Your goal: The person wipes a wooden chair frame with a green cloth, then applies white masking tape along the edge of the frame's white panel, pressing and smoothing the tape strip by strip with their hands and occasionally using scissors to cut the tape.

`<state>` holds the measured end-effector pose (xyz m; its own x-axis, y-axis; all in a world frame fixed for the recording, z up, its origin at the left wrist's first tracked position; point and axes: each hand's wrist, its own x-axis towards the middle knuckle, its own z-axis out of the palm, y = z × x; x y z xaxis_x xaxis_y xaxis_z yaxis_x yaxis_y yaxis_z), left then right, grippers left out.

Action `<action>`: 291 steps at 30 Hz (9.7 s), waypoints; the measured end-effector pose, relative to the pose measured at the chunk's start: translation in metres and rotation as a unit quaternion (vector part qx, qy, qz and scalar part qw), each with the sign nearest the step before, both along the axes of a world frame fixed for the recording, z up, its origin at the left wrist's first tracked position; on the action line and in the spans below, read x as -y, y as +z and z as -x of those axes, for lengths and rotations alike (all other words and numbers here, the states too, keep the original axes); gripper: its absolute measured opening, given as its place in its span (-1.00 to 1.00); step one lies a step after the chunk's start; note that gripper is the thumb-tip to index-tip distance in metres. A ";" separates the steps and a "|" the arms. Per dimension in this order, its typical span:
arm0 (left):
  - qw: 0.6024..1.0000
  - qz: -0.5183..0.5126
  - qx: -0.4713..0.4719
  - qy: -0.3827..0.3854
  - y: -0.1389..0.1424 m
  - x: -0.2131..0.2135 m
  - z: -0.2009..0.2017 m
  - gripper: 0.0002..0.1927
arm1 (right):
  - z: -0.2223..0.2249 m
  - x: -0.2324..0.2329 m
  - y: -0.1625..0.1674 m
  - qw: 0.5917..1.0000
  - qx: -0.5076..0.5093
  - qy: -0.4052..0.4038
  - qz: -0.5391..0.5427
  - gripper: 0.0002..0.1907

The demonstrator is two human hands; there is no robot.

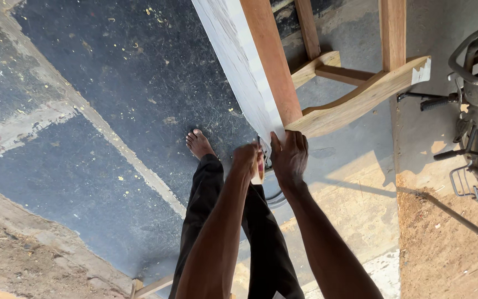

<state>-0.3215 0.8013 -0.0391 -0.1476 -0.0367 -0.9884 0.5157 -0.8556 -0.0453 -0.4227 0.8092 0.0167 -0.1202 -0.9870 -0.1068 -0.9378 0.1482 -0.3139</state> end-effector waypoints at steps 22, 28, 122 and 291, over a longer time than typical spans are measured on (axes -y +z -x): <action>0.940 0.264 0.188 -0.111 0.064 -0.140 -0.021 -0.68 | 0.164 0.043 -0.021 0.967 0.235 0.097 -0.007 -0.88; 0.935 0.257 0.232 -0.077 0.102 -0.199 0.058 -0.67 | 0.177 0.040 -0.057 0.944 0.241 0.213 0.075 -0.94; 0.866 0.276 0.205 -0.363 0.007 -0.024 0.017 -0.71 | 0.064 0.001 -0.008 0.950 0.201 -0.133 -0.199 -0.69; 0.697 0.533 0.123 -0.464 -0.067 -0.057 0.003 -0.79 | 0.062 -0.123 -0.141 0.935 0.195 0.044 0.291 -0.75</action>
<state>-0.3242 0.8585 -0.1064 -0.4284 -0.7708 -0.4716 -0.4017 -0.3051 0.8635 -0.4847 0.9325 -0.1242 -0.0990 -0.8955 0.4339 -0.7351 -0.2281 -0.6385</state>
